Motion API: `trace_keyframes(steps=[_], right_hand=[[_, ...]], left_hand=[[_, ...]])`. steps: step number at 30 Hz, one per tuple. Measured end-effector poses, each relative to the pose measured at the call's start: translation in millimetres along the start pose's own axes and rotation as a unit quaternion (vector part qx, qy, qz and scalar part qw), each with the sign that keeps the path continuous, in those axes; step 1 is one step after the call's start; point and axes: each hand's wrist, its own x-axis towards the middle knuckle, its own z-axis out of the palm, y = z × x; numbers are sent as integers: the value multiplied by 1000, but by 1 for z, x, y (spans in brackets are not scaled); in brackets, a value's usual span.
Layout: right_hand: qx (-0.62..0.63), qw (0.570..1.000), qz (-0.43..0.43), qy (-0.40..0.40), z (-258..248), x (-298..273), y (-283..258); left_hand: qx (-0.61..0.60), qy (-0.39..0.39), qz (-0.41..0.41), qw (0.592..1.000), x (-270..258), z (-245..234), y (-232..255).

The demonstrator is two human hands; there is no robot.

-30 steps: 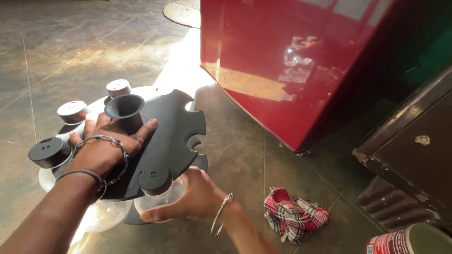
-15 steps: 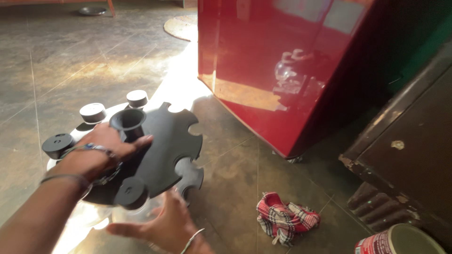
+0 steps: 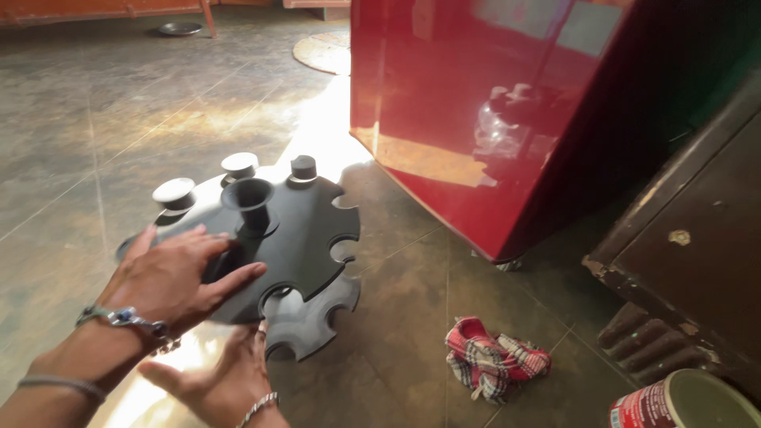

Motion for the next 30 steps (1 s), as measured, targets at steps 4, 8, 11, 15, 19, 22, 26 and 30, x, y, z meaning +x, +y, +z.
trace_keyframes(steps=[4, 8, 11, 15, 19, 22, 26, 30], right_hand=[[-107, 993, -9, -52, 29, 13, 18], [-57, 995, 51, -58, 25, 6, 0], [-11, 995, 96, 10, 23, -2, -30], [44, 989, 34, 135, 33, -32, -55], [49, 990, 95, 90, 46, -66, -65], [47, 990, 96, 94, 50, -77, -69], [28, 994, 90, 57, 41, -85, -73], [9, 996, 91, 18, 26, -94, -74]], left_hand=[[-22, 150, 61, 987, -7, 16, -21], [-54, 282, 85, 954, -28, 34, -62], [-124, 271, -10, 954, -61, 46, -92], [-7, 63, -149, 987, -106, 84, -135], [87, -37, -131, 987, -128, 160, -168], [66, -112, -162, 978, -135, 191, -178], [18, -85, -207, 974, -149, 196, -180], [7, -129, -281, 951, -145, 197, -178]])
